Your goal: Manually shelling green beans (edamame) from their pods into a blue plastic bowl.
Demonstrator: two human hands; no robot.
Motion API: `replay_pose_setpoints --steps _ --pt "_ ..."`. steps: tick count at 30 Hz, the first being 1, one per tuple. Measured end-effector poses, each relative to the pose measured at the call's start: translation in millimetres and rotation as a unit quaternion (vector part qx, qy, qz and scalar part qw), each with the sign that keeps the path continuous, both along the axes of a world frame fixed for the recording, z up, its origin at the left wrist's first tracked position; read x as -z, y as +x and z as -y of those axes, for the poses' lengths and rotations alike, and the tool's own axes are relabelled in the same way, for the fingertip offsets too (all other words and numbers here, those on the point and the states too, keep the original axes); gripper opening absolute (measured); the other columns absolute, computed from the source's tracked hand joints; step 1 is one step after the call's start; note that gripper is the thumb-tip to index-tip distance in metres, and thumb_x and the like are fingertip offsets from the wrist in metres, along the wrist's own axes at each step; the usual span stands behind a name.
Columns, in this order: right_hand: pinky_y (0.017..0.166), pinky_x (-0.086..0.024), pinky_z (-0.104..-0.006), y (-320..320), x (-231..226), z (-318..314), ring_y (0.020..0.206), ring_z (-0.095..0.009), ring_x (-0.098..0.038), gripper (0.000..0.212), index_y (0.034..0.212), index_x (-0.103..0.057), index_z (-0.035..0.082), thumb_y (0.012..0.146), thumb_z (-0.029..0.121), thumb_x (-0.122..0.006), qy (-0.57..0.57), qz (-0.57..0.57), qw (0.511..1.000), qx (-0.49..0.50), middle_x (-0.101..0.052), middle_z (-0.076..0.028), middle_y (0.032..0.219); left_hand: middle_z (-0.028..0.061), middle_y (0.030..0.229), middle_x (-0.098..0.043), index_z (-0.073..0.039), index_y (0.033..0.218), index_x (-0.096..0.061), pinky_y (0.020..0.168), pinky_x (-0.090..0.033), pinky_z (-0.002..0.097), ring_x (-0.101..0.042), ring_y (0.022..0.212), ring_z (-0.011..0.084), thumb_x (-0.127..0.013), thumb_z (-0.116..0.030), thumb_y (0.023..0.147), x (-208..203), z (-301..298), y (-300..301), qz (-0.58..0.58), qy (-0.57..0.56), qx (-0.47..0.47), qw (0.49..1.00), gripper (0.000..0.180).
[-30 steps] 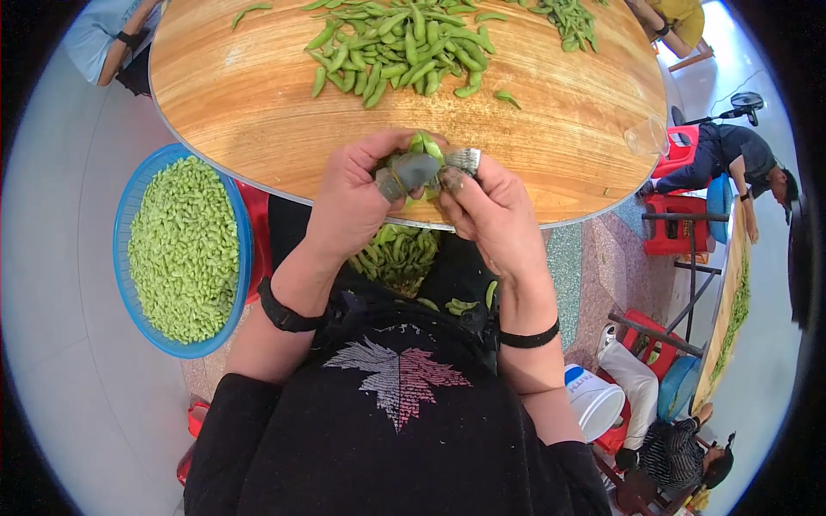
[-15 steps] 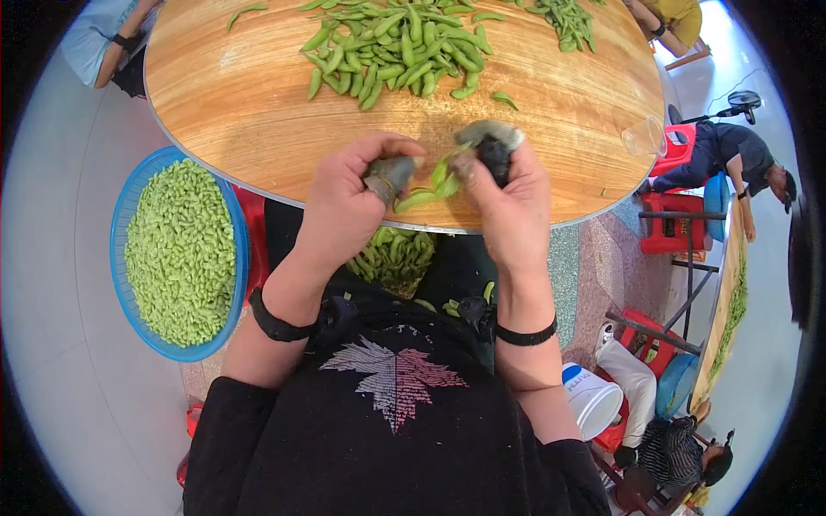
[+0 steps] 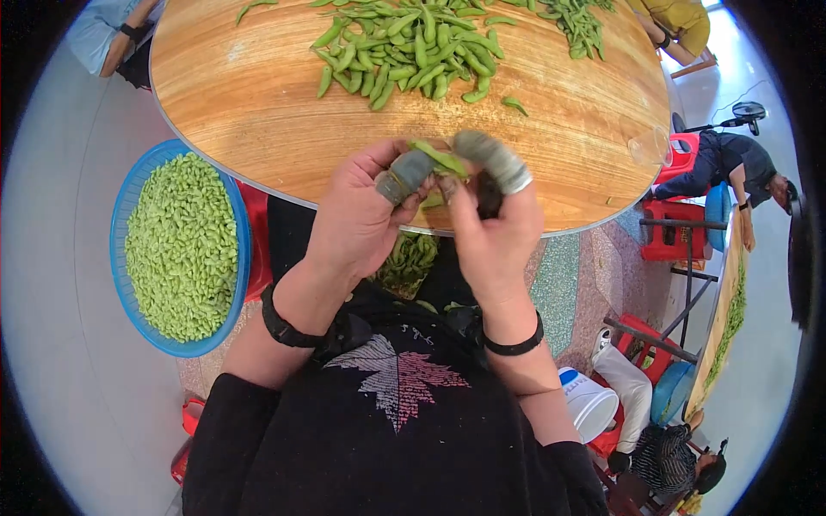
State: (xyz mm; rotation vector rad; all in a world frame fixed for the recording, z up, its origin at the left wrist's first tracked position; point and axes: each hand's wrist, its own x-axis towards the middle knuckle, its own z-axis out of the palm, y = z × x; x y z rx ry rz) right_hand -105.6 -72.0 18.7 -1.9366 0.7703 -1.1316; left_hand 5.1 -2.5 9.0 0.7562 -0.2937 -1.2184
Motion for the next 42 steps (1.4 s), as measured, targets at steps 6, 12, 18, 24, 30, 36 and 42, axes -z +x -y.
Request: replay_pose_setpoints --steps 6,12,18,24,30,36,42 --pt "0.064 -0.044 -0.0180 -2 0 2 0.070 -0.005 -0.053 0.039 0.113 -0.051 -0.001 0.076 -0.010 -0.059 0.032 0.007 0.999 -0.017 -0.061 -0.004 0.092 -0.0001 0.080 -0.060 -0.002 0.102 -0.060 0.047 -0.030 0.0140 -0.049 0.062 0.0021 -0.059 -0.008 0.086 0 4 1 -0.027 0.007 0.020 0.999 0.017" --pt "0.056 -0.041 -0.0177 -4 4 -3 0.061 -0.003 -0.049 0.038 0.110 -0.055 0.002 0.074 -0.008 -0.061 -0.043 -0.077 0.996 -0.024 -0.062 0.001 0.083 0.0013 0.088 -0.064 -0.004 0.103 -0.059 0.048 -0.033 0.0140 -0.055 0.068 0.0037 -0.054 -0.009 0.088 7 0 3 0.019 -0.003 0.036 0.999 0.016" --pt "0.068 -0.047 -0.0229 -10 -16 31 0.076 -0.006 -0.057 0.025 0.104 -0.058 0.001 0.080 0.001 -0.060 0.300 0.049 0.936 -0.178 -0.062 -0.001 0.078 0.0001 0.089 -0.062 -0.002 0.104 -0.060 0.059 -0.039 0.0169 -0.054 0.074 0.0035 -0.056 -0.011 0.088 1 0 7 0.115 0.037 -0.005 0.993 0.018" --pt "0.067 -0.046 -0.0496 -9 2 112 0.078 -0.040 -0.060 0.019 0.094 -0.062 0.003 0.081 0.016 -0.056 -0.149 -0.424 0.885 0.122 -0.062 -0.023 0.079 -0.0033 0.079 -0.056 -0.003 0.107 -0.060 0.065 -0.042 0.0217 -0.050 0.073 0.0055 -0.052 -0.011 0.089 -10 -7 7 0.474 0.004 0.235 0.849 0.021" --pt "0.038 -0.035 -0.0249 -24 1 79 0.041 -0.011 -0.046 0.013 0.090 -0.060 0.001 0.083 0.011 -0.055 0.387 -0.031 0.911 -0.140 -0.057 -0.004 0.060 -0.0040 0.081 -0.055 -0.003 0.115 -0.058 0.056 -0.037 0.0170 -0.046 0.065 0.0026 -0.058 -0.017 0.087 -12 -2 13 0.329 0.041 0.113 0.937 0.031" --pt "0.037 -0.021 -0.0151 -24 -15 39 0.043 0.000 -0.031 0.011 0.095 -0.056 0.003 0.088 0.009 -0.052 0.593 0.050 0.747 -0.296 -0.043 0.006 0.061 -0.0065 0.073 -0.057 -0.005 0.107 -0.063 0.047 -0.028 0.0149 -0.040 0.056 -0.0018 -0.063 -0.017 0.084 -16 2 13 0.158 0.007 0.096 0.983 0.026" --pt "0.048 -0.034 -0.0207 -24 -30 12 0.056 -0.004 -0.040 0.013 0.088 -0.051 0.003 0.093 0.014 -0.045 0.407 -0.043 0.879 -0.245 -0.045 0.004 0.064 -0.0057 0.070 -0.055 -0.007 0.087 -0.063 0.044 -0.026 0.0164 -0.038 0.052 -0.0004 -0.069 -0.016 0.080 2 3 11 0.043 0.018 0.034 0.998 0.012"
